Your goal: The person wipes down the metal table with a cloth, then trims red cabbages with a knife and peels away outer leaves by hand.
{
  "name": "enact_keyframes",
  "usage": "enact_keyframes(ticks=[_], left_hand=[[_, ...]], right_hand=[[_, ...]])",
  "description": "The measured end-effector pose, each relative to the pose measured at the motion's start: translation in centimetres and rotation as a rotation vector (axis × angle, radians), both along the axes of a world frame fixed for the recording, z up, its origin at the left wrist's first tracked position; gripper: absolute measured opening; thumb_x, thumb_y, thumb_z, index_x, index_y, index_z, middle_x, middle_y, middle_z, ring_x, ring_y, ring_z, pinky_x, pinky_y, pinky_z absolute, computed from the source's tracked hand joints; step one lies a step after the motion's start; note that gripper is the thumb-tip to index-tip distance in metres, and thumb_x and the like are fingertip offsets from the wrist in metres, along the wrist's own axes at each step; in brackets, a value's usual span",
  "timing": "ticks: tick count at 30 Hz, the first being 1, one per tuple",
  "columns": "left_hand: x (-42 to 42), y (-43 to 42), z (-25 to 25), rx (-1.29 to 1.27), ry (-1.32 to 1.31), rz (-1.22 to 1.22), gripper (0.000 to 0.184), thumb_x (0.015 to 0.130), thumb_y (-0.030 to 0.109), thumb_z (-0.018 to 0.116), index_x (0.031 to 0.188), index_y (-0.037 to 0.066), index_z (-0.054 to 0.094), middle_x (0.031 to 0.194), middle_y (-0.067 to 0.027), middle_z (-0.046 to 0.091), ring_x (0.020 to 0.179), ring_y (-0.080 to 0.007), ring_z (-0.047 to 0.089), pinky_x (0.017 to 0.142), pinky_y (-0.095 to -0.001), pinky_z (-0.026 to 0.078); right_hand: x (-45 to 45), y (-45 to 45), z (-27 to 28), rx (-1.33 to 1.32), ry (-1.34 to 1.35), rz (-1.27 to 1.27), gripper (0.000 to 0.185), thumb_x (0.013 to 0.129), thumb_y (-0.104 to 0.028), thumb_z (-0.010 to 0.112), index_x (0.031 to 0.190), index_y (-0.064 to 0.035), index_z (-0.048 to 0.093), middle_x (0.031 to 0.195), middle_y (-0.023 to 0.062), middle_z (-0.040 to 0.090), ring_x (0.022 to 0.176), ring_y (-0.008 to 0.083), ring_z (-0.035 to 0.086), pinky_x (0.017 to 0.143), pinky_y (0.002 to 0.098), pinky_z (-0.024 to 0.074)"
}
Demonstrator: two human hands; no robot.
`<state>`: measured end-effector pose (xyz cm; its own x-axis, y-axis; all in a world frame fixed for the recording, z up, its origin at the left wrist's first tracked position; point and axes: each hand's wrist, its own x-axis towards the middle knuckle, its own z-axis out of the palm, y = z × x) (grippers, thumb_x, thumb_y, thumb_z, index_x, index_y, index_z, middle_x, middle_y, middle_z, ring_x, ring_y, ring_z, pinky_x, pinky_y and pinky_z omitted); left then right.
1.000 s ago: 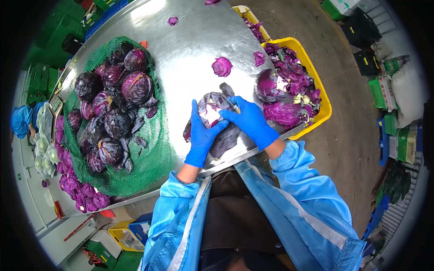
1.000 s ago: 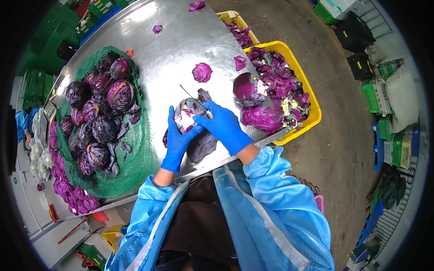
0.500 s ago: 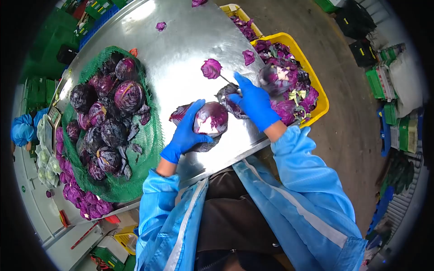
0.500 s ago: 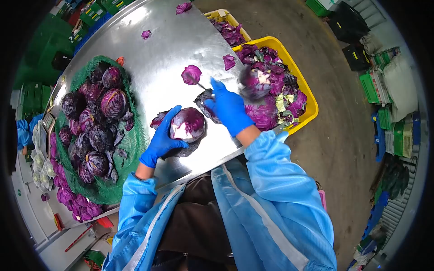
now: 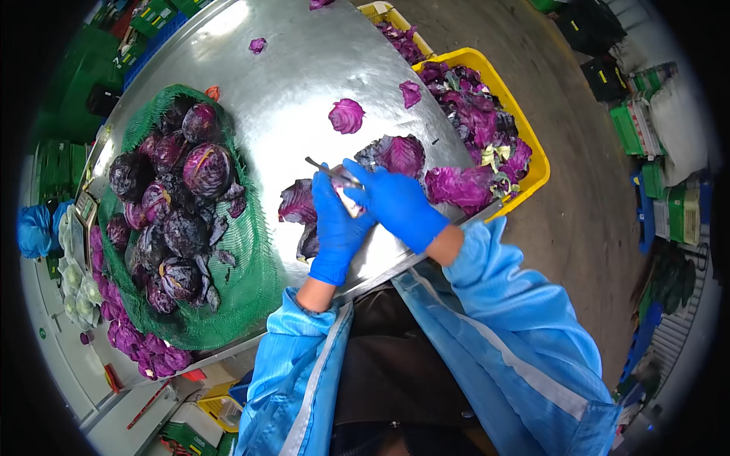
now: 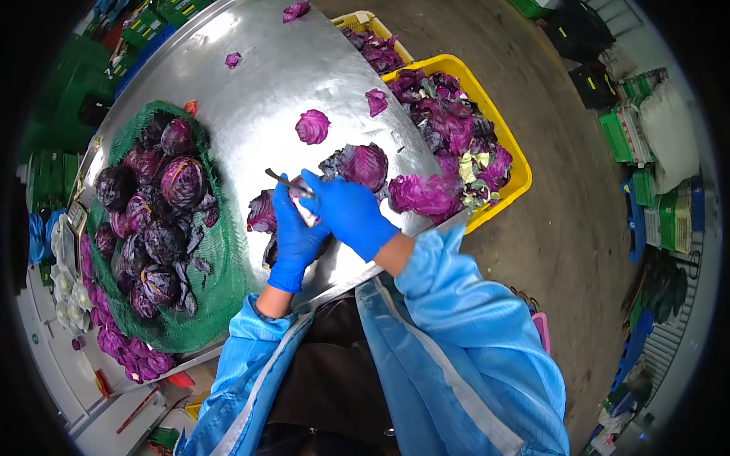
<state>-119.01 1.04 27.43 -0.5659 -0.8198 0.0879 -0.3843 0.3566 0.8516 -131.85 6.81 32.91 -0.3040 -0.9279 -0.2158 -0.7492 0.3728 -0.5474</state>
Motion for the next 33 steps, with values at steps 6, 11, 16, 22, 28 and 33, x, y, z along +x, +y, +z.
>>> enact_keyframes(ticks=[6, 11, 16, 22, 28, 33], left_hand=[[2.0, 1.2, -0.2, -0.08, 0.019, -0.072, 0.11, 0.055, 0.022, 0.086, 0.143, 0.0, 0.023, 0.14, -0.023, 0.033, 0.131, -0.0381, 0.035, 0.11, -0.0427, 0.031], [4.7, -0.7, -1.2, 0.181, 0.213, -0.093, 0.11, 0.052, 0.013, 0.087, 0.142, 0.001, 0.025, 0.14, -0.0163, 0.035, 0.13, -0.0296, 0.039, 0.112, -0.0385, 0.031], [3.1, -3.2, 0.1, 0.23, 0.184, -0.374, 0.112, 0.052, 0.011, 0.085, 0.145, 0.002, 0.023, 0.146, -0.0163, 0.033, 0.134, -0.03, 0.035, 0.113, -0.0389, 0.029], [3.9, 0.6, -0.4, 0.419, 0.386, 0.011, 0.1, 0.066, 0.002, 0.075, 0.147, -0.001, 0.016, 0.147, -0.0187, 0.03, 0.134, -0.0298, 0.035, 0.112, -0.0389, 0.031], [-0.2, 0.2, -0.4, 0.082, -0.002, -0.057, 0.132, 0.056, 0.041, 0.09, 0.15, 0.002, 0.006, 0.153, -0.0292, 0.005, 0.142, -0.0417, 0.015, 0.114, -0.0456, 0.023], [-0.7, 0.5, 0.2, 0.118, 0.101, -0.114, 0.13, 0.054, 0.035, 0.092, 0.149, -0.001, 0.011, 0.148, -0.0263, 0.019, 0.131, -0.0385, 0.037, 0.108, -0.0439, 0.035]], right_hand=[[-5.9, -1.2, -3.8, -0.107, -0.001, -0.228, 0.036, 0.089, -0.038, 0.058, 0.109, -0.0079, 0.059, 0.093, 0.0173, 0.068, 0.085, 0.037, 0.065, 0.073, 0.0465, 0.0509], [-8.2, 0.9, -7.3, 0.062, 0.113, -0.4, 0.028, 0.085, -0.031, 0.063, 0.105, -0.0117, 0.06, 0.088, 0.0178, 0.068, 0.081, 0.038, 0.065, 0.07, 0.0472, 0.0508], [-2.6, 0.2, -2.3, -0.407, -0.164, -0.151, 0.054, 0.086, -0.036, 0.065, 0.134, -0.0173, 0.049, 0.125, 0.0176, 0.056, 0.097, 0.0334, 0.063, 0.083, 0.0425, 0.0502], [-2.6, 0.7, -2.8, -0.33, -0.346, -0.211, 0.053, 0.084, -0.038, 0.07, 0.122, -0.0029, 0.058, 0.114, 0.0174, 0.064, 0.106, 0.0276, 0.063, 0.088, 0.0355, 0.0489], [-2.2, 4.2, -3.0, -0.102, -0.339, -0.409, 0.061, 0.073, -0.058, 0.073, 0.093, -0.0018, 0.057, 0.077, 0.0186, 0.064, 0.072, 0.0301, 0.066, 0.064, 0.0399, 0.05], [-2.1, 5.5, -3.8, -0.121, -0.501, -0.331, 0.061, 0.077, -0.06, 0.069, 0.075, -0.0032, 0.049, 0.059, 0.0149, 0.056, 0.054, 0.0241, 0.057, 0.052, 0.0378, 0.0442]])
